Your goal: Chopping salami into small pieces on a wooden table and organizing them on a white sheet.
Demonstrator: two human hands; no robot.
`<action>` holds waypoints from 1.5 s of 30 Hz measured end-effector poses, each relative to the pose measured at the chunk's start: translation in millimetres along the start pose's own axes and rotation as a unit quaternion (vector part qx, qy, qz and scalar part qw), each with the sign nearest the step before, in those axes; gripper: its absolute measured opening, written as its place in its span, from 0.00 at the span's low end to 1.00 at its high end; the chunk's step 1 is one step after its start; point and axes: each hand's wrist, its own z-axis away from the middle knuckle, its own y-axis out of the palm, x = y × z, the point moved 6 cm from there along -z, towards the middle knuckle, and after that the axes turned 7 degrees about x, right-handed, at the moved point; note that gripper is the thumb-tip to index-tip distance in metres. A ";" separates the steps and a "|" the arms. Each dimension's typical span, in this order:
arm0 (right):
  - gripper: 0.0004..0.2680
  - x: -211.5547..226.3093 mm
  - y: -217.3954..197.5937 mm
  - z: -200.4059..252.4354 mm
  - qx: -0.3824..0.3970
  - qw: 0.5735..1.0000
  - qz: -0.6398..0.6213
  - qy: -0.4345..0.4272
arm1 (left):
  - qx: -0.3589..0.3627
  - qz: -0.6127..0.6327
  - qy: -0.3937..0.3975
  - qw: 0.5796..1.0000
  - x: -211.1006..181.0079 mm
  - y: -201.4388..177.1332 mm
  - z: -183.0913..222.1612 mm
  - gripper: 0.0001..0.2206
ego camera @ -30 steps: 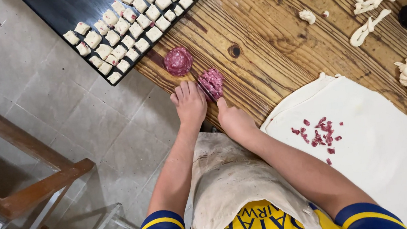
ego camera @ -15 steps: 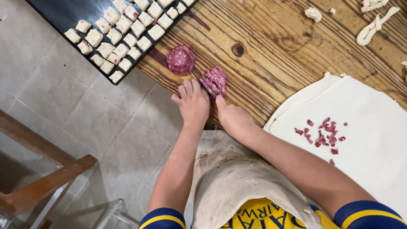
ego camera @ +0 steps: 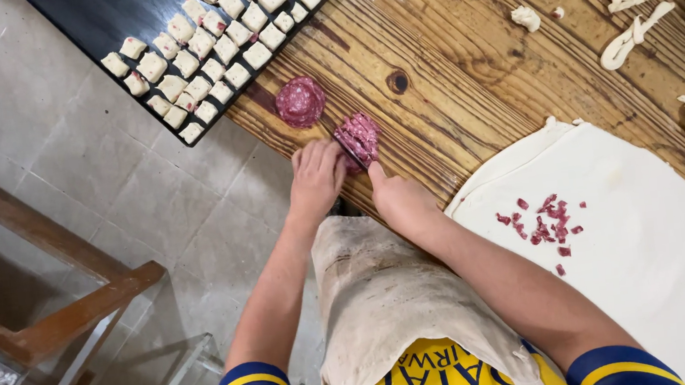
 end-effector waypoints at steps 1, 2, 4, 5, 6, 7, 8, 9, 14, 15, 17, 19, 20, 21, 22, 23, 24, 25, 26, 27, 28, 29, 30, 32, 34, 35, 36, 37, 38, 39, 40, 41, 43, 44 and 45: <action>0.09 -0.4 0.9 -0.7 0.001 1.000 -0.001 0.000 | 0.002 0.000 0.000 1.000 4.5 -3.2 -0.1 0.08; 0.09 -1.0 1.2 -1.1 -0.003 1.000 0.010 0.003 | -0.009 0.017 0.080 0.997 -0.4 -8.1 0.8 0.07; 0.08 -1.6 -0.5 1.1 -0.013 1.000 0.018 0.010 | -0.020 0.037 0.167 0.985 0.8 -11.3 2.2 0.07; 0.08 -1.1 -2.7 3.3 -0.016 1.000 0.004 0.010 | -0.011 0.042 0.197 0.980 3.8 -8.7 2.8 0.09; 0.08 -0.4 -5.1 5.4 -0.020 1.000 -0.010 0.009 | -0.002 0.047 0.227 0.973 7.2 -6.2 3.5 0.12; 0.08 3.8 -9.4 11.8 -0.020 1.000 -0.012 0.011 | -0.001 0.048 0.229 0.972 7.8 -6.0 1.3 0.12; 0.09 7.7 -12.3 17.9 -0.011 1.000 -0.022 0.015 | 0.006 0.062 0.239 0.969 8.0 -5.4 -0.4 0.13; 0.11 12.2 -14.9 23.6 -0.001 0.999 -0.032 0.018 | 0.013 0.074 0.249 0.966 8.4 -5.1 -1.4 0.14; 0.11 10.3 -20.6 13.6 0.017 0.997 -0.068 0.024 | 0.013 0.068 0.245 0.967 8.5 2.3 -3.9 0.12; 0.12 11.0 -21.6 11.3 0.009 0.998 -0.065 0.022 | 0.016 0.068 0.247 0.966 9.5 5.2 -5.4 0.12; 0.12 7.7 -15.9 7.1 0.003 0.998 -0.067 0.019 | 0.027 0.074 0.253 0.964 9.2 5.3 -2.5 0.13; 0.12 5.4 -17.5 5.2 0.000 0.998 -0.060 0.010 | 0.035 0.075 0.248 0.965 9.9 6.9 -4.8 0.13; 0.11 3.5 -19.0 6.4 0.006 0.998 -0.063 0.017 | 0.030 0.073 0.249 0.965 9.3 7.1 -5.6 0.14; 0.11 1.3 -19.1 7.5 0.011 0.997 -0.068 0.024 | 0.027 0.072 0.251 0.965 8.9 7.9 -6.1 0.14; 0.11 4.2 -15.8 6.7 0.013 0.997 -0.069 0.023 | 0.029 0.071 0.251 0.965 9.3 9.2 -4.0 0.14; 0.12 6.1 -14.0 5.9 0.014 0.997 -0.075 0.029 | 0.032 0.073 0.250 0.965 9.6 9.9 -3.0 0.15; 0.12 7.5 -12.5 5.4 0.015 0.996 -0.081 0.034 | 0.035 0.074 0.248 0.965 9.5 10.6 -2.3 0.16; 0.12 8.9 -11.4 4.6 0.013 0.995 -0.087 0.037 | 0.038 0.077 0.254 0.963 11.2 13.8 2.2 0.16; 0.14 11.6 -10.8 3.9 0.010 0.996 -0.088 0.028 | 0.040 0.075 0.250 0.965 13.8 17.1 5.9 0.15; 0.15 12.2 -13.6 1.9 0.003 0.996 -0.085 0.019 | 0.037 0.072 0.245 0.966 16.1 22.2 6.0 0.14; 0.15 7.7 -17.3 0.1 -0.001 0.996 -0.086 0.021 | 0.035 0.073 0.250 0.965 16.9 21.1 -2.4 0.14; 0.14 6.7 -17.2 1.3 -0.006 0.997 -0.075 0.008 | 0.034 0.069 0.253 0.964 14.3 17.2 -1.9 0.14; 0.13 6.1 -16.9 2.3 -0.010 0.998 -0.064 -0.006 | 0.033 0.064 0.256 0.964 12.2 13.3 -1.2 0.14; 0.13 6.0 -15.8 8.2 -0.008 0.998 -0.058 0.006 | 0.029 0.071 0.256 0.964 10.0 10.7 0.4 0.14; 0.13 6.1 -17.5 3.3 -0.001 0.999 -0.046 0.014 | 0.025 0.076 0.248 0.965 13.3 15.4 -2.8 0.14; 0.14 9.0 -13.5 -0.7 -0.005 0.998 -0.060 0.012 | 0.029 0.078 0.242 0.967 16.1 19.4 1.1 0.13; 0.16 11.6 -9.2 -4.3 -0.010 0.997 -0.075 0.010 | 0.033 0.081 0.236 0.968 18.5 23.4 5.3 0.13; 0.16 9.0 -5.2 -8.8 -0.013 0.997 -0.074 0.010 | 0.030 0.080 0.237 0.968 19.2 23.8 7.2 0.13; 0.16 6.9 0.2 -13.1 -0.003 0.997 -0.074 0.010 | 0.030 0.082 0.236 0.968 20.2 23.9 9.0 0.13; 0.16 5.3 5.2 -17.2 0.009 0.997 -0.071 0.008 | 0.029 0.082 0.232 0.969 21.0 23.1 11.6 0.13; 0.16 5.1 -5.8 -14.5 0.007 0.998 -0.068 0.006 | 0.026 0.080 0.231 0.969 22.1 21.6 4.9 0.13; 0.14 7.6 -11.7 -8.4 -0.001 0.998 -0.059 -0.003 | 0.030 0.081 0.233 0.969 20.8 18.4 5.6 0.13; 0.13 9.1 -14.3 -5.7 -0.012 0.999 -0.050 -0.013 | 0.033 0.081 0.235 0.968 18.2 13.3 5.0 0.12; 0.13 8.2 -11.0 -8.9 -0.013 0.999 -0.043 -0.009 | 0.031 0.080 0.233 0.969 17.2 10.8 3.7 0.12; 0.13 7.1 -6.7 -11.0 -0.012 0.999 -0.036 -0.005 | 0.030 0.079 0.231 0.969 15.1 8.2 3.8 0.11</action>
